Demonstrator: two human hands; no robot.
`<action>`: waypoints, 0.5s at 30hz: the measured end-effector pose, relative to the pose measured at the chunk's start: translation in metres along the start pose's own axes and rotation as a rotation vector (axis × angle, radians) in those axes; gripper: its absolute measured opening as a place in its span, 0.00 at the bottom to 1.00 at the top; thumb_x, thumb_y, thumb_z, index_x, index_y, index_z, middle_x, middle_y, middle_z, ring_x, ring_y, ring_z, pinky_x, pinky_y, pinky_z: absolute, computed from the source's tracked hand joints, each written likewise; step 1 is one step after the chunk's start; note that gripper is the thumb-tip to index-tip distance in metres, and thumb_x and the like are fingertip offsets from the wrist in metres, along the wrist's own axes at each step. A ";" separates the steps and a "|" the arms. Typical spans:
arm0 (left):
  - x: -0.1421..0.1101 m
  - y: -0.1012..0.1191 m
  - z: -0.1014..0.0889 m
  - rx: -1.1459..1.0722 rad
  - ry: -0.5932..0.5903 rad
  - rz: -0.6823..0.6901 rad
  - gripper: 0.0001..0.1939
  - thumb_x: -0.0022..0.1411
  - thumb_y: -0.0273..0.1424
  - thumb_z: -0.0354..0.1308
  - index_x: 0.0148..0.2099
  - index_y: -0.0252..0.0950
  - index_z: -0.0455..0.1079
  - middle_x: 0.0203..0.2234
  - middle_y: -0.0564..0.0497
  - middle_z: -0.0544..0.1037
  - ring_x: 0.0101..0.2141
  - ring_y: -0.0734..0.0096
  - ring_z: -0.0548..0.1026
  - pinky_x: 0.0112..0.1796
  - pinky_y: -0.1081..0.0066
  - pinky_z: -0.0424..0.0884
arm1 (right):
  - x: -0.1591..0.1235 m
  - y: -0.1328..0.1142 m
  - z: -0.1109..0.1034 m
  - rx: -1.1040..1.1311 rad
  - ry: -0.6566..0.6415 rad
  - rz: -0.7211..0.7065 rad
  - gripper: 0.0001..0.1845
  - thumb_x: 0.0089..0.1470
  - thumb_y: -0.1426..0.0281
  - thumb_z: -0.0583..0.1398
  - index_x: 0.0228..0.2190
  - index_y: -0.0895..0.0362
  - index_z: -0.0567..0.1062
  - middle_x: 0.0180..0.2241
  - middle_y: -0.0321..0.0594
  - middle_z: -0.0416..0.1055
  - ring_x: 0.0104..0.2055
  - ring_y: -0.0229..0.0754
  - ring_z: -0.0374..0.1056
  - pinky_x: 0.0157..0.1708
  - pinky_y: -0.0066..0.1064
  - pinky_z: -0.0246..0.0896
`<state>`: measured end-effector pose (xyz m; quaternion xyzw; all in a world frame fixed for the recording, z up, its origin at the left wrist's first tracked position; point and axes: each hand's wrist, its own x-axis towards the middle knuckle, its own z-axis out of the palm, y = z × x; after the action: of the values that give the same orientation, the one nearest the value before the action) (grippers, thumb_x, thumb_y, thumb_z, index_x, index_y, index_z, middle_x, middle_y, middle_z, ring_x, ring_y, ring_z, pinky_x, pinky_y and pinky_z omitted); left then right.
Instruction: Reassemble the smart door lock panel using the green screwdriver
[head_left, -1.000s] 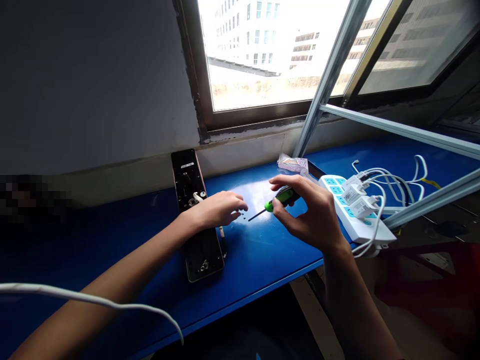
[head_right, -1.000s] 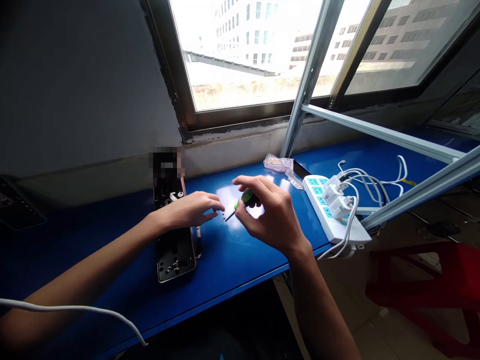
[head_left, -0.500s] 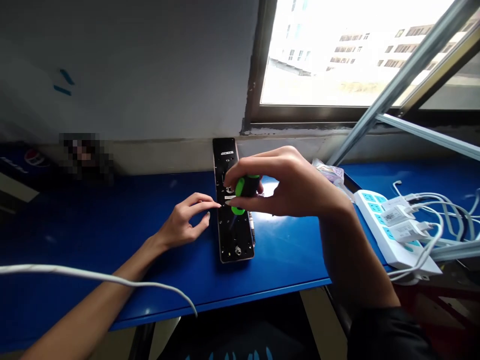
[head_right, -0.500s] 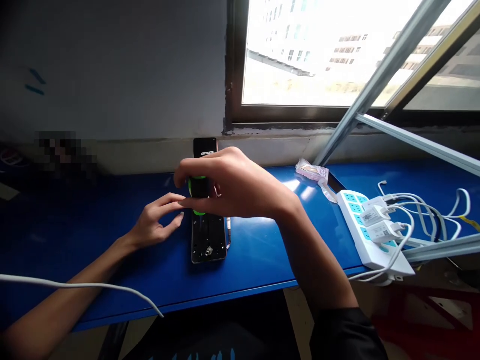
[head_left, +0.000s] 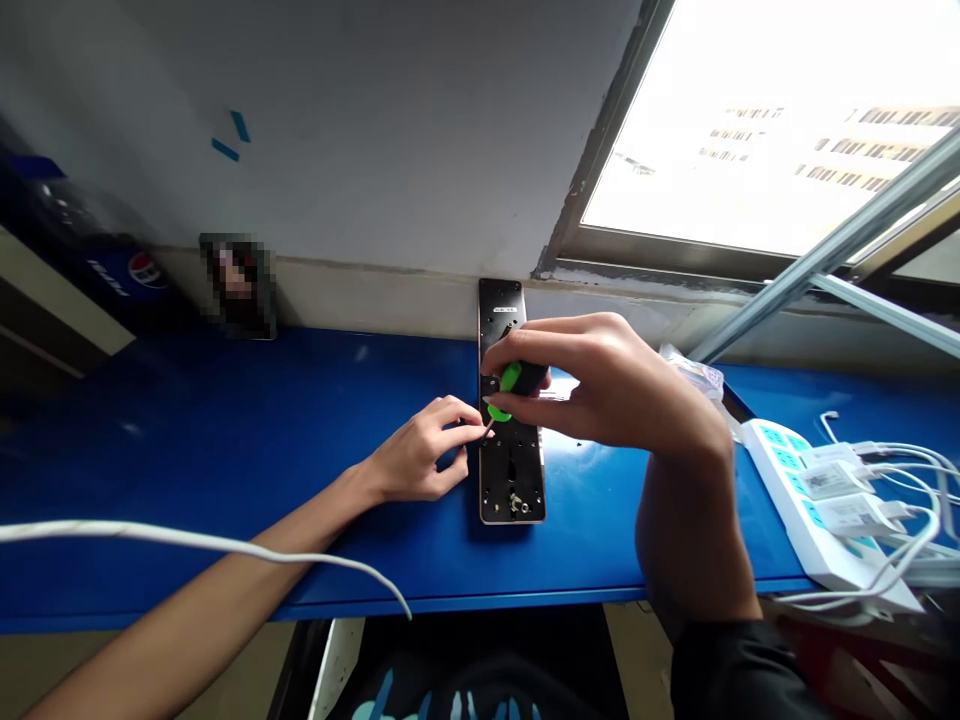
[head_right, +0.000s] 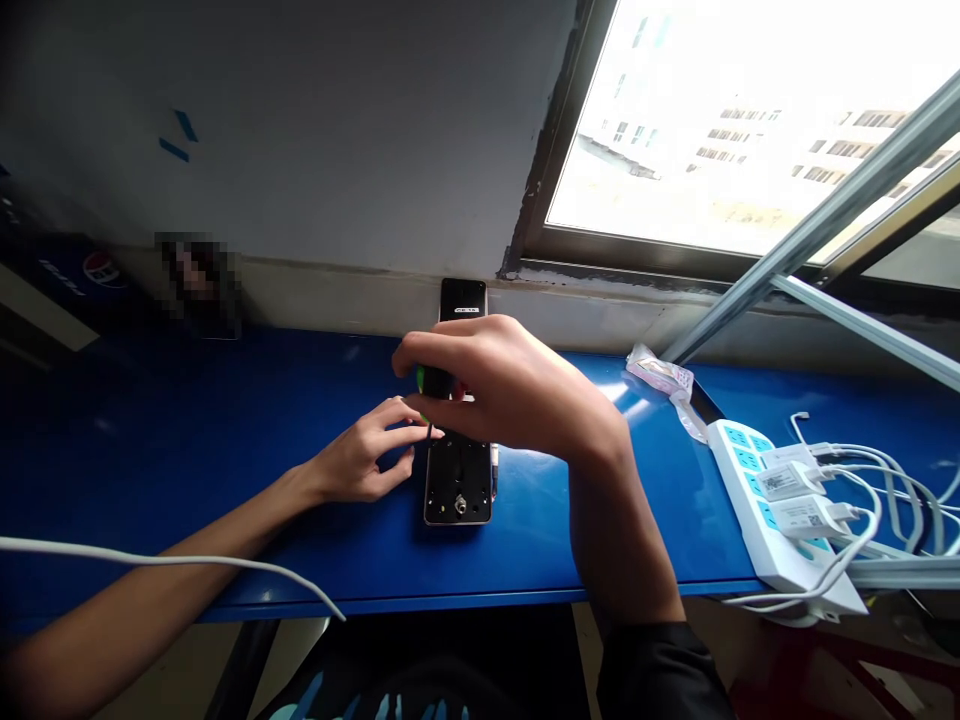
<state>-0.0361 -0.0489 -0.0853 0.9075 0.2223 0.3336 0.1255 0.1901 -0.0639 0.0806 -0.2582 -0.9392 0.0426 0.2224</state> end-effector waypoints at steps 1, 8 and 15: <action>0.000 0.001 0.001 -0.002 -0.002 -0.005 0.18 0.65 0.22 0.56 0.55 0.35 0.75 0.47 0.42 0.78 0.48 0.58 0.75 0.52 0.55 0.74 | -0.001 -0.001 0.000 -0.001 0.002 -0.003 0.08 0.64 0.68 0.64 0.44 0.57 0.79 0.36 0.39 0.79 0.31 0.35 0.71 0.32 0.28 0.64; 0.001 0.005 0.004 -0.046 -0.028 -0.032 0.21 0.67 0.23 0.57 0.61 0.37 0.72 0.51 0.41 0.75 0.53 0.58 0.73 0.55 0.56 0.75 | -0.005 0.000 -0.001 0.000 0.041 -0.003 0.09 0.63 0.72 0.63 0.45 0.57 0.78 0.37 0.38 0.78 0.32 0.34 0.70 0.33 0.27 0.62; 0.000 0.005 0.006 -0.040 -0.033 -0.070 0.17 0.69 0.27 0.58 0.58 0.38 0.74 0.51 0.42 0.74 0.51 0.59 0.75 0.51 0.59 0.79 | -0.007 -0.005 0.001 -0.041 0.028 0.003 0.08 0.63 0.73 0.62 0.44 0.57 0.78 0.36 0.38 0.77 0.31 0.34 0.68 0.32 0.28 0.61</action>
<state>-0.0303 -0.0538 -0.0877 0.9018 0.2453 0.3185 0.1586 0.1924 -0.0714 0.0780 -0.2649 -0.9362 0.0201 0.2302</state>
